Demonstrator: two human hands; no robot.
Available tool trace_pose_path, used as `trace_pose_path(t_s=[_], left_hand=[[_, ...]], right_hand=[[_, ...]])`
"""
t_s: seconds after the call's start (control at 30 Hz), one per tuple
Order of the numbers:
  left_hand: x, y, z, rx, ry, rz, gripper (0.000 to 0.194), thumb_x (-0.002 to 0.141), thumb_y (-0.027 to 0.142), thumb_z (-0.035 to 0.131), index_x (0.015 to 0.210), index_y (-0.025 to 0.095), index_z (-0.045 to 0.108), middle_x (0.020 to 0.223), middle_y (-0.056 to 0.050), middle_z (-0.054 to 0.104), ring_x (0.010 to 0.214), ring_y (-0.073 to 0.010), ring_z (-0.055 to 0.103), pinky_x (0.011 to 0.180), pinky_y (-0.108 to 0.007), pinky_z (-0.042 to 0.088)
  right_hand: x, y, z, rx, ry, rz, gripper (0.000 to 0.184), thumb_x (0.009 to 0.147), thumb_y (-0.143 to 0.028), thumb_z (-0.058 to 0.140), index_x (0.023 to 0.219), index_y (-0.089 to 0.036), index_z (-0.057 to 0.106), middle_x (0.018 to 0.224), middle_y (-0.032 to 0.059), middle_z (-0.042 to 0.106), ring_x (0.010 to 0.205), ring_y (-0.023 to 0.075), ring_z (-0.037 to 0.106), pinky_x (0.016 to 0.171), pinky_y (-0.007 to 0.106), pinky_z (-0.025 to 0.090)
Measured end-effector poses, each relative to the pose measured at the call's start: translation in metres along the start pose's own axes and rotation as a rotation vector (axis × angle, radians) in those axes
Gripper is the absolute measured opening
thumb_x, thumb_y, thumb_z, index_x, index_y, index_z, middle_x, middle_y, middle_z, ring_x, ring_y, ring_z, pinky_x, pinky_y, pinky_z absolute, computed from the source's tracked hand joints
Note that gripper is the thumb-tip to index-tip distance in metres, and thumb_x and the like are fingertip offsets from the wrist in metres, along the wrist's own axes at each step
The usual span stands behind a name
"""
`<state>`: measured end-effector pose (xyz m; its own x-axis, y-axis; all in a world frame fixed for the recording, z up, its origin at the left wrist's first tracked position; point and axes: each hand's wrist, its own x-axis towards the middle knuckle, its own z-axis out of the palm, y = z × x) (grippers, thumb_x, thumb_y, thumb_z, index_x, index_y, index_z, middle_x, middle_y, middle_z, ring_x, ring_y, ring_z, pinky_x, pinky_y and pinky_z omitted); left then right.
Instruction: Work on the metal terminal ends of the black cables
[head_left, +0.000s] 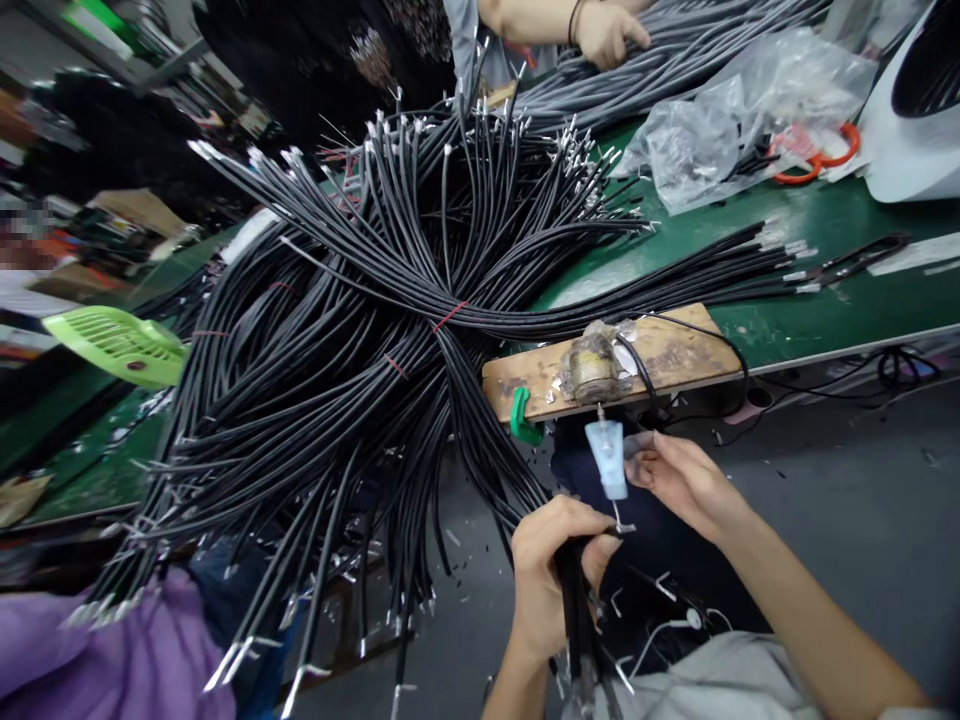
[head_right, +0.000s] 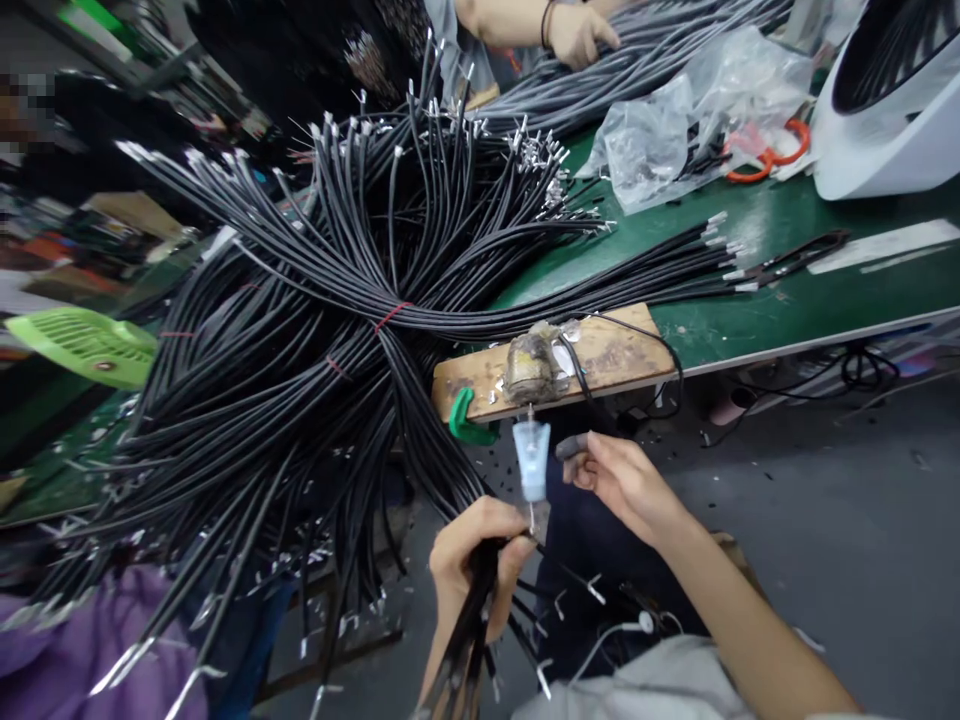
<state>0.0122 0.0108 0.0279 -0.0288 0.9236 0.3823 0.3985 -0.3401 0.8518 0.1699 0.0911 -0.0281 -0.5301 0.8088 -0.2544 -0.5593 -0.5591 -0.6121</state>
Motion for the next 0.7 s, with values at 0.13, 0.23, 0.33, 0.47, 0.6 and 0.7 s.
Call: trace_pose_path(t_s=[0.13,0.23,0.33,0.47,0.6,0.7], left_hand=[[-0.003,-0.005,-0.003,0.013,-0.024,0.066,0.002,0.082,0.019,0.068,0.083,0.018,0.068,0.071,-0.001,0.069,0.064,-0.0126,0.062,0.063,-0.023,0.048],[-0.001,-0.009,-0.007,-0.020,-0.049,0.158,0.014,0.083,0.033,0.068,0.083,0.019,0.071,0.066,-0.001,0.067,0.058,-0.0115,0.061,0.057,-0.023,0.046],[0.001,-0.009,-0.014,-0.130,-0.089,0.232,0.032,0.090,0.045,0.055,0.078,0.020,0.071,0.052,0.001,0.061,0.045,-0.0091,0.055,0.051,-0.023,0.043],[-0.001,-0.003,-0.018,-0.193,-0.172,0.222,0.027,0.091,0.040,0.054,0.077,0.019,0.065,0.055,0.000,0.063,0.050,-0.0110,0.059,0.058,-0.025,0.046],[-0.010,0.004,-0.012,-0.017,-0.087,0.076,0.012,0.088,0.025,0.056,0.084,0.016,0.064,0.068,-0.004,0.067,0.062,-0.0141,0.062,0.062,-0.026,0.048],[-0.014,0.005,-0.008,0.102,-0.025,0.097,0.006,0.083,0.014,0.060,0.087,0.016,0.064,0.070,-0.004,0.067,0.060,-0.0137,0.062,0.058,-0.024,0.047]], right_hand=[[-0.018,-0.004,-0.009,-0.279,0.043,-0.078,0.021,0.082,-0.036,0.069,0.082,-0.016,0.072,0.068,0.0012,0.062,0.063,0.0089,0.051,0.059,0.020,0.039],[-0.027,-0.005,-0.009,-0.460,0.059,-0.125,0.019,0.083,-0.035,0.067,0.081,-0.017,0.070,0.068,0.0004,0.062,0.063,0.0103,0.053,0.061,0.021,0.040],[-0.033,-0.004,-0.007,-0.600,0.069,-0.171,0.019,0.085,-0.035,0.065,0.079,-0.017,0.068,0.068,0.0006,0.061,0.064,0.0121,0.055,0.063,0.023,0.043],[-0.041,0.000,0.002,-0.725,0.044,-0.243,0.019,0.087,-0.032,0.062,0.077,-0.017,0.066,0.068,0.0011,0.060,0.065,0.0132,0.055,0.062,0.025,0.044],[-0.048,0.004,0.019,-0.835,-0.045,-0.477,0.010,0.086,-0.024,0.062,0.079,-0.018,0.066,0.068,0.0014,0.059,0.066,0.0142,0.052,0.062,0.027,0.042],[-0.050,0.002,0.033,-0.889,-0.095,-0.655,0.010,0.081,-0.020,0.069,0.090,-0.019,0.068,0.075,0.0031,0.062,0.070,0.0160,0.053,0.066,0.029,0.043]])
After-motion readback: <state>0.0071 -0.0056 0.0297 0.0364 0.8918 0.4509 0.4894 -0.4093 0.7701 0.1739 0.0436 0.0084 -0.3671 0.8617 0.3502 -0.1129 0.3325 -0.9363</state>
